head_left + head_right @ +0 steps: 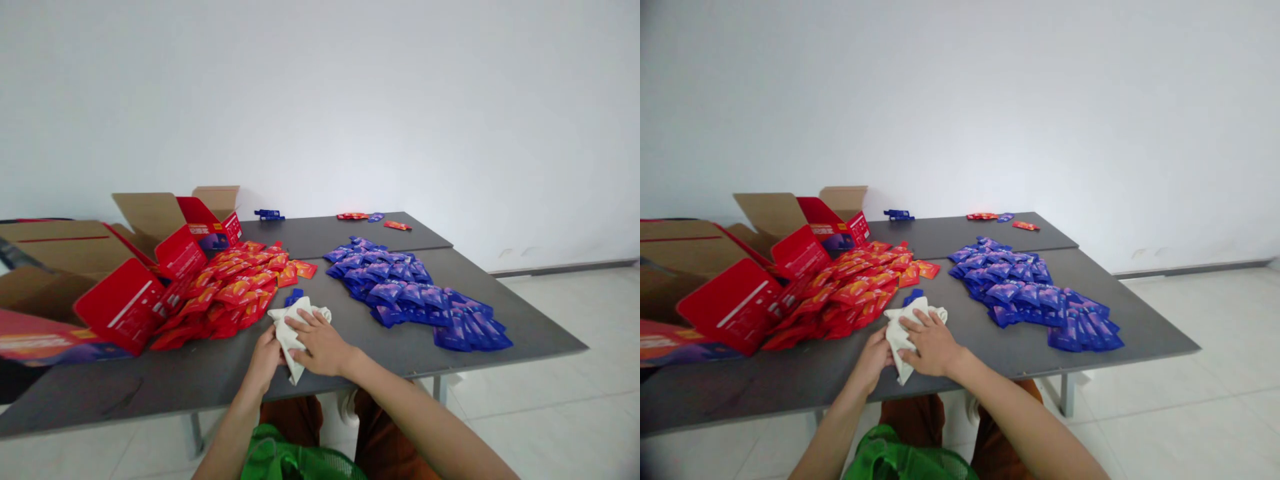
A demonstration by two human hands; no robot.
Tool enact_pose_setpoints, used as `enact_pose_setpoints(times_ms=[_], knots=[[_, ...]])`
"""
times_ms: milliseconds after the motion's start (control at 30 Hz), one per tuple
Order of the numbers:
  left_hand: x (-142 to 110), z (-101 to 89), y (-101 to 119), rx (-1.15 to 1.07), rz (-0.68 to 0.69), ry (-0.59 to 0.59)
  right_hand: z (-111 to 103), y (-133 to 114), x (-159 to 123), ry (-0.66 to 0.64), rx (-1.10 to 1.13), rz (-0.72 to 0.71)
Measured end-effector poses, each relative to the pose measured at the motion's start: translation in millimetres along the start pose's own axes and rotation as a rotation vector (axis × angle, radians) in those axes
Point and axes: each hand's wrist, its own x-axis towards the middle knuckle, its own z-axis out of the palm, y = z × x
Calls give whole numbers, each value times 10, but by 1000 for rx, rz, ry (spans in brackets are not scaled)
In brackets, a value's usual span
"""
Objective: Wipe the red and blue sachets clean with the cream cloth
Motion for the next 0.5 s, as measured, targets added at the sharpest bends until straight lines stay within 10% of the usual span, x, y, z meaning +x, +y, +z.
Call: enact_pose_setpoints(times_ms=[300, 500], knots=[[-143, 240, 365, 1173, 43, 7, -100, 311, -44, -53, -67, -22], [-186, 467, 434, 1412, -71, -3, -126, 525, 413, -76, -172, 199]])
